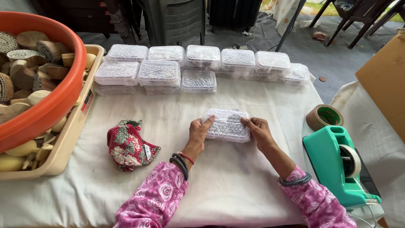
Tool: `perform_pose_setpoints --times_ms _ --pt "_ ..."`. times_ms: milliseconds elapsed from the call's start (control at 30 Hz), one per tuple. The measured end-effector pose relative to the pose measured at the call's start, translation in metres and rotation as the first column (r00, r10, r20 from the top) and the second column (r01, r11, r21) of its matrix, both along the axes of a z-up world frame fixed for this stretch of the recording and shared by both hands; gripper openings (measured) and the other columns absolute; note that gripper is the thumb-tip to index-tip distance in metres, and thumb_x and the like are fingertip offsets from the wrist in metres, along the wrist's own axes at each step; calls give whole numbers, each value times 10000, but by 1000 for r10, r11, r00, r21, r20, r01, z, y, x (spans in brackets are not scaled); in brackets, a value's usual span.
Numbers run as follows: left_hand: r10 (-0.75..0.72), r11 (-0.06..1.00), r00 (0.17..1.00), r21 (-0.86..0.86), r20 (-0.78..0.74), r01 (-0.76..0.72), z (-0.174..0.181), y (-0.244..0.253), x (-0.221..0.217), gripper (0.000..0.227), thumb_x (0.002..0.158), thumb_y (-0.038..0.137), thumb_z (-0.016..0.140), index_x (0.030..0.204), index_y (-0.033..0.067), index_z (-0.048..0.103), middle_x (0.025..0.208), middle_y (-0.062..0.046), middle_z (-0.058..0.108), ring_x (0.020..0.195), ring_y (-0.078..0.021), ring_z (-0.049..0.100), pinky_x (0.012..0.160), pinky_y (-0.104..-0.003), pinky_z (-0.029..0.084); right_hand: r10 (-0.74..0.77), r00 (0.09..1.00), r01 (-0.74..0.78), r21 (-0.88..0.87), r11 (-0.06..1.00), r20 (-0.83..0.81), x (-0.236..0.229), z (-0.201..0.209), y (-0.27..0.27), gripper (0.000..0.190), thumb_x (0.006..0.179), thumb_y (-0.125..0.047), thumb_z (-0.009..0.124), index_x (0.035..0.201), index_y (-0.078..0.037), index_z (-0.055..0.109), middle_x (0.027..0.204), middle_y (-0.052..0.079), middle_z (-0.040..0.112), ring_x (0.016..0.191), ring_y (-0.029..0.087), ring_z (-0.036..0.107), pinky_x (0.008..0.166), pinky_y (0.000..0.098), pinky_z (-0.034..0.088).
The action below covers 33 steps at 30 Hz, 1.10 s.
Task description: The person wipes and cleans wooden stamps using a patterned cloth. They pick up a stamp from a container, wipe it thoroughly, and place it on the table, repeating the process for multiple items.
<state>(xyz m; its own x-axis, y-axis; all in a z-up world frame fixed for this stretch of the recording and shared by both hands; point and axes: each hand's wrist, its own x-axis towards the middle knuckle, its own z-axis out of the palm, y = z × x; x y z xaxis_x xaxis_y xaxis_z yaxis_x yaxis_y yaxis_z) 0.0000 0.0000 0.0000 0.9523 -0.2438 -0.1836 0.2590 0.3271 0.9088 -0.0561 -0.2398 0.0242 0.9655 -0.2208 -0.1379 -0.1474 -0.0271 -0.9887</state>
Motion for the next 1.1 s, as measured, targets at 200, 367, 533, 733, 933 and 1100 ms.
perform_pose_setpoints --times_ms 200,367,533,733,933,1100 --pt "-104 987 976 -144 -191 77 52 12 -7 671 884 626 527 1259 78 626 1069 -52 726 930 -167 700 772 -375 584 -8 1000 8 68 998 -1 8 20 8 404 931 -375 696 935 28 732 732 81 739 578 115 671 566 275 579" --pt "18 976 970 -206 -242 -70 9 13 20 688 968 591 481 1378 41 425 1149 -186 674 1009 -257 695 868 -379 601 -30 999 29 54 998 22 72 9 -13 432 958 -385 748 986 45 717 812 106 719 656 164 629 619 330 525" --pt "0 984 987 -175 -162 -29 -14 1 27 504 994 404 555 1314 17 515 1132 -189 696 1004 -256 707 874 -346 610 -30 999 28 57 998 34 139 41 -4 438 896 -410 748 1006 14 726 876 99 752 771 196 707 722 360 581" --pt "-10 995 995 -95 -97 1 -6 -1 21 290 1029 284 531 1170 41 604 1042 -109 705 935 -201 707 843 -333 606 -72 997 74 -74 994 33 207 46 16 420 908 -437 770 940 -18 756 783 66 682 674 164 623 639 362 525" --pt "-36 999 997 -41 -71 33 2 0 15 224 1025 209 565 1174 44 595 1035 -73 706 933 -168 712 817 -294 619 -24 1000 25 -107 994 19 244 33 24 417 911 -440 782 885 -25 744 727 50 648 615 154 584 614 354 516" --pt "-35 998 999 -46 -15 34 -6 -5 14 219 1012 163 579 1177 21 602 1036 -80 708 934 -161 710 819 -292 623 -22 1000 21 -67 998 -12 252 32 31 381 868 -425 787 861 -45 752 708 42 682 600 151 615 621 366 534"
